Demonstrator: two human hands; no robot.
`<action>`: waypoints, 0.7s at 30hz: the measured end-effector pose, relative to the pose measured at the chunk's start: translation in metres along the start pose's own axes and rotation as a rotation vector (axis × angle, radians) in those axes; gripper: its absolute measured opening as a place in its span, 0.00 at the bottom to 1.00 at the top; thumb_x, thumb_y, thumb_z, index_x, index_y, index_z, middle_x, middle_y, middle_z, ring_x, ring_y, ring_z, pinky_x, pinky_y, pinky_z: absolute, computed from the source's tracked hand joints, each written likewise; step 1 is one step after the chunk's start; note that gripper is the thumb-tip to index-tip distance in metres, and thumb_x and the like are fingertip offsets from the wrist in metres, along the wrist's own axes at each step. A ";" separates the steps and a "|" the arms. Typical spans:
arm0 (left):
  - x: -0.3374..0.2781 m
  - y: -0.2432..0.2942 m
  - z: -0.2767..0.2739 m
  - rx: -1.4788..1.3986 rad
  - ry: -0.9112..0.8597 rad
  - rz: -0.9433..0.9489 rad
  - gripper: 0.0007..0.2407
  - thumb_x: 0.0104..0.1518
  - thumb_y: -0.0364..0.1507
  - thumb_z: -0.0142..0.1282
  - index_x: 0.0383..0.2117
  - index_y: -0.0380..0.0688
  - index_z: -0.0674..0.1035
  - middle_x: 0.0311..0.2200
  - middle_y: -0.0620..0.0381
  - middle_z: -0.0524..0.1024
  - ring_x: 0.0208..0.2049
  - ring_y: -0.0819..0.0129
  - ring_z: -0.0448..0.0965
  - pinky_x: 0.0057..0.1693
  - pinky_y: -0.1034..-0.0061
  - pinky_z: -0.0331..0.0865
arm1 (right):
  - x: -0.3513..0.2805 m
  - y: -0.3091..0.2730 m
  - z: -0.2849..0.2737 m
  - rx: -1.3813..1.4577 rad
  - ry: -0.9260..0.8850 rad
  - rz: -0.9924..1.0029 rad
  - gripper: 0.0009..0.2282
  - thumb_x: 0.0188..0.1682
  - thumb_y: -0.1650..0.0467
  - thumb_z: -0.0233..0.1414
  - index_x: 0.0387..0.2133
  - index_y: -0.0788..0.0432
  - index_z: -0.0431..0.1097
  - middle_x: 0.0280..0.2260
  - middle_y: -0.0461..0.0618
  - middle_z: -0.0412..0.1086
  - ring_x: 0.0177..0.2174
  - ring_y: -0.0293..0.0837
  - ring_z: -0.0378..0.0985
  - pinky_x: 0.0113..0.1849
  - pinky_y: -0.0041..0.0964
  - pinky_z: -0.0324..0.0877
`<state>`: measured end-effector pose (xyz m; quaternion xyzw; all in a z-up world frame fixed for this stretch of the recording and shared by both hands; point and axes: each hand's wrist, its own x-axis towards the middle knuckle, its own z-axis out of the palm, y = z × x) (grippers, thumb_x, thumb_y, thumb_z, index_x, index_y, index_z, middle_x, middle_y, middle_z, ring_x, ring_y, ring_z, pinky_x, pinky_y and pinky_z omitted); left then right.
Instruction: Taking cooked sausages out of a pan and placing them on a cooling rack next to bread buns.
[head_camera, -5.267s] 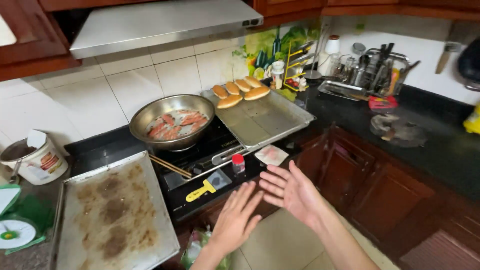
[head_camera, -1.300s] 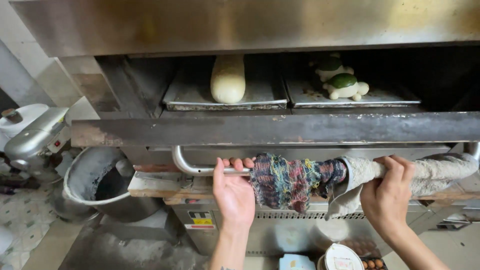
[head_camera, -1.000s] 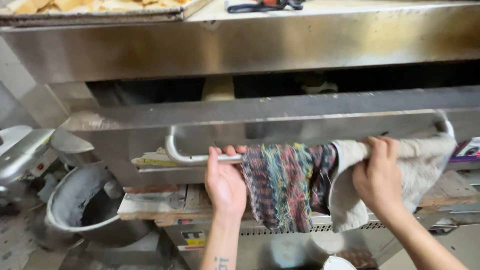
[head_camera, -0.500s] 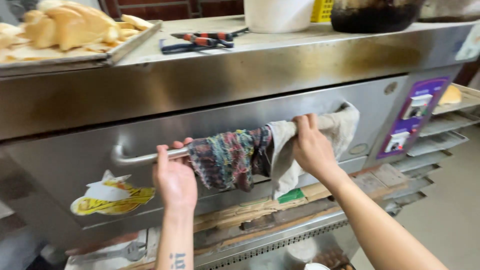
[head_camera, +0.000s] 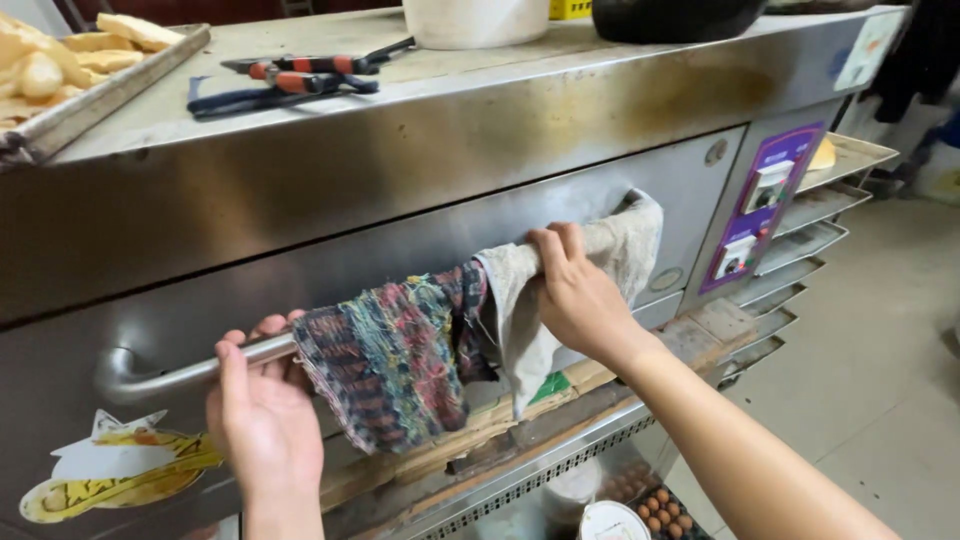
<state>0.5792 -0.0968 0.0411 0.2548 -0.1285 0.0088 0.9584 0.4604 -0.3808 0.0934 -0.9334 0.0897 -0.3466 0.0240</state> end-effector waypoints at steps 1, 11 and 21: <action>-0.010 0.003 0.006 0.001 -0.005 -0.002 0.07 0.68 0.34 0.48 0.44 0.50 0.75 0.40 0.55 0.77 0.54 0.56 0.79 0.64 0.59 0.72 | -0.005 0.002 -0.003 0.000 0.004 0.004 0.22 0.45 0.77 0.46 0.55 0.64 0.57 0.52 0.64 0.59 0.30 0.64 0.75 0.34 0.54 0.74; -0.130 -0.024 0.048 0.476 0.108 0.506 0.11 0.69 0.28 0.39 0.56 0.48 0.63 0.53 0.53 0.64 0.52 0.64 0.66 0.61 0.64 0.63 | -0.184 0.065 -0.084 0.455 -0.150 0.495 0.31 0.52 0.62 0.45 0.67 0.60 0.45 0.59 0.58 0.64 0.49 0.51 0.76 0.50 0.43 0.69; -0.530 -0.076 0.252 0.193 -1.232 0.042 0.18 0.65 0.31 0.44 0.60 0.37 0.68 0.63 0.46 0.66 0.65 0.54 0.66 0.69 0.65 0.57 | -0.443 0.005 -0.371 1.098 0.244 1.278 0.34 0.51 0.52 0.38 0.65 0.60 0.62 0.46 0.53 0.73 0.38 0.42 0.75 0.42 0.37 0.70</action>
